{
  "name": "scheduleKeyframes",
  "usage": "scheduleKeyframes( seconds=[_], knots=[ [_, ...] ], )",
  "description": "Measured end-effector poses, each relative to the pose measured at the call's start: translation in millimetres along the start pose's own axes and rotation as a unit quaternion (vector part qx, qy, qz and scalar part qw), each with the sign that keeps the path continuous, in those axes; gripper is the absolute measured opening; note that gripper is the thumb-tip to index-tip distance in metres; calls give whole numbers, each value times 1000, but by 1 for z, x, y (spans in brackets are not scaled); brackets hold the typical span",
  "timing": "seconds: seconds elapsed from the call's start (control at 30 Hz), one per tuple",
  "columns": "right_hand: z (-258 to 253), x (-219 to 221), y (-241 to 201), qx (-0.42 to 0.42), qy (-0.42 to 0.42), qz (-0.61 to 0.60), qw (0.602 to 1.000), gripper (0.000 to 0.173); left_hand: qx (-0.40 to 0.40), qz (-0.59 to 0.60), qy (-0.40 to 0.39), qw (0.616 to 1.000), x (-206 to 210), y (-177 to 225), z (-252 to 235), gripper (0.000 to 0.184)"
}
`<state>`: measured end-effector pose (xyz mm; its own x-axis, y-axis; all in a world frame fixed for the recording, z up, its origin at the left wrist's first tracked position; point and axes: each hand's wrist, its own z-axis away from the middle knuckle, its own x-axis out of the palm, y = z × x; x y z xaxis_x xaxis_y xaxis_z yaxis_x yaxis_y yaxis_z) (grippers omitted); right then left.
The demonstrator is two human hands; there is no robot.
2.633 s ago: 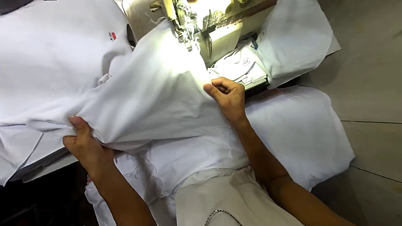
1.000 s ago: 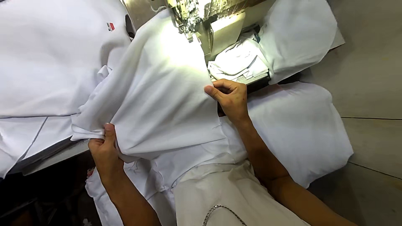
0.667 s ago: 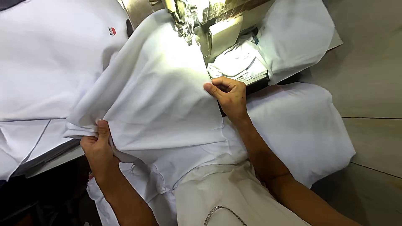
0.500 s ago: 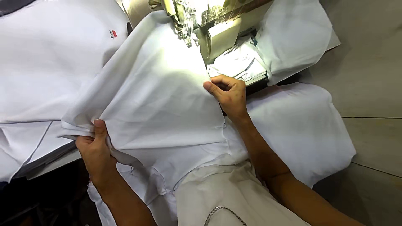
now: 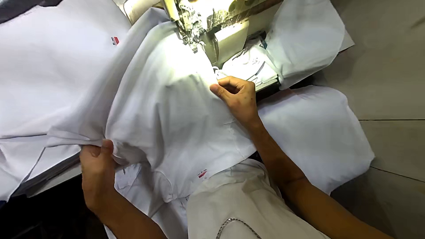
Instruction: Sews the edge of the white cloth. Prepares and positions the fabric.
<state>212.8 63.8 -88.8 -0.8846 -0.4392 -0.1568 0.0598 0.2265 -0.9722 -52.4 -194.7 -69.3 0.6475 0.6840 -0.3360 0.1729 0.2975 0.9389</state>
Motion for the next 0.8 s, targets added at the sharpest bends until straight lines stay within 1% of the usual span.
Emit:
scheduleKeyframes(
  seconds=[0.03,0.07,0.1,0.17,0.2,0.23,0.3,0.37,0.43,0.5,0.57,0.63,0.7,0.8],
  knots=[
    [3,-1,0,5,-2,1,1000,12,-17,-33,-7,999,3,-3,11,88],
    [6,-2,0,10,-5,4,1000,12,-29,-66,1,997,10,-6,21,91],
    [9,-2,1,16,-6,5,1000,12,-26,-93,23,995,18,-10,31,85],
    [15,-3,3,27,0,5,1000,12,18,-102,73,992,31,-19,47,58],
    [17,-3,4,27,6,6,1000,12,43,-78,93,992,33,-22,51,45],
    [18,-3,4,26,13,5,1000,12,58,-35,111,992,31,-23,53,37],
    [17,-2,6,22,22,8,999,13,45,39,165,984,28,-19,48,21],
    [8,1,10,17,35,8,999,14,18,59,202,977,24,-6,41,16],
    [2,3,11,17,42,11,999,15,1,33,217,976,24,9,33,19],
    [1,2,10,18,47,7,999,16,-12,39,204,978,17,6,25,20],
    [3,0,11,19,44,1,999,16,-31,49,171,984,10,-4,20,21],
    [11,-2,11,21,29,3,999,16,-48,62,108,991,8,-6,20,20],
    [17,-4,10,27,19,-1,999,14,-57,81,48,994,7,-9,21,13],
    [15,-4,8,24,13,6,1000,13,-46,103,34,993,6,-15,19,23]
  ],
)
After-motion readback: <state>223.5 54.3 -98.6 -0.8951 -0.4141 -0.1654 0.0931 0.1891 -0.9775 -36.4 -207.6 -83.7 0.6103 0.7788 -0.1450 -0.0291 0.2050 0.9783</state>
